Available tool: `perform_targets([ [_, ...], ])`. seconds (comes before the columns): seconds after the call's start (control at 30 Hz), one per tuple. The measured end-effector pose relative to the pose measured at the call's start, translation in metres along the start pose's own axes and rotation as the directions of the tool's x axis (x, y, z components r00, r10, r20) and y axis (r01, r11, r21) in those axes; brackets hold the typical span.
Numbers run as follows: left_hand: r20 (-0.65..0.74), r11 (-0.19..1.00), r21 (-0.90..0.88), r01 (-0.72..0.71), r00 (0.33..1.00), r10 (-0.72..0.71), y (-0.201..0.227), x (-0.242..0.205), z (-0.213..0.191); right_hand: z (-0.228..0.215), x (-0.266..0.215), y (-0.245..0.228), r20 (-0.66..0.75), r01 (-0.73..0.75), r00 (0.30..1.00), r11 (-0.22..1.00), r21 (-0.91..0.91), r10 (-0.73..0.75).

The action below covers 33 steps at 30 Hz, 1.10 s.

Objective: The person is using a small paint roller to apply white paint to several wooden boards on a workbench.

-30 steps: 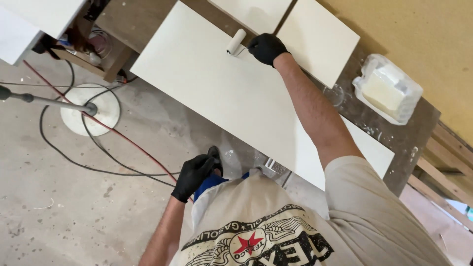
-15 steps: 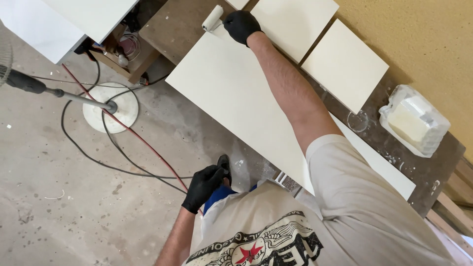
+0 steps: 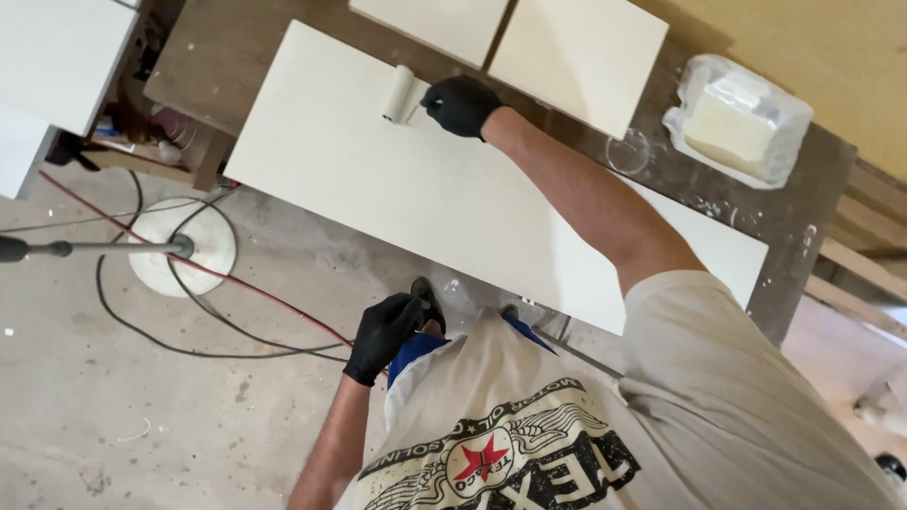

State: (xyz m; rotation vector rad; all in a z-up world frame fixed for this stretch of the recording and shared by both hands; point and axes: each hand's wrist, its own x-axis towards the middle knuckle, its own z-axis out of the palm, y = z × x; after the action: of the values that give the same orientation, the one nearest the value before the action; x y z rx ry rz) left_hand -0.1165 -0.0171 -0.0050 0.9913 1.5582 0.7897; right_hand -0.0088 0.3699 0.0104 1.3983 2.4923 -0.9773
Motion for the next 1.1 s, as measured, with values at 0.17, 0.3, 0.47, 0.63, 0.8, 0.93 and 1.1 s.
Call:
perform_targets([
  [0.17,0.14,0.999,-0.003,0.047,0.989,-0.046,0.055,0.011,0.043,-0.012,-0.113,0.107,-0.01,-0.056,0.998,0.996,-0.069,0.055],
  [0.3,0.215,0.995,0.06,-0.075,0.975,0.06,0.111,0.023,0.086,-0.036,-0.227,0.165,0.018,-0.156,0.987,0.986,-0.052,0.157],
  [0.47,0.434,0.883,0.193,-0.427,0.845,0.313,0.093,0.04,0.164,-0.023,-0.339,0.33,0.173,-0.137,0.961,0.915,-0.379,0.216],
  [0.63,0.545,0.986,-0.041,-0.164,0.823,0.16,0.097,0.039,0.232,-0.015,-0.464,0.428,0.095,-0.323,0.934,0.927,-0.188,0.345],
  [0.8,0.686,0.661,0.276,-0.698,0.624,0.374,0.13,0.036,0.284,0.01,-0.55,0.523,0.055,-0.244,0.952,0.852,-0.463,0.302],
  [0.93,0.613,0.977,0.066,-0.204,0.78,0.122,0.156,0.027,0.314,0.034,-0.574,0.592,-0.234,-0.303,0.946,0.867,-0.396,0.223],
  [1.1,0.553,0.999,0.018,-0.029,0.833,0.014,0.148,0.016,0.332,0.026,-0.573,0.613,-0.423,-0.22,0.904,0.912,-0.346,0.058],
])
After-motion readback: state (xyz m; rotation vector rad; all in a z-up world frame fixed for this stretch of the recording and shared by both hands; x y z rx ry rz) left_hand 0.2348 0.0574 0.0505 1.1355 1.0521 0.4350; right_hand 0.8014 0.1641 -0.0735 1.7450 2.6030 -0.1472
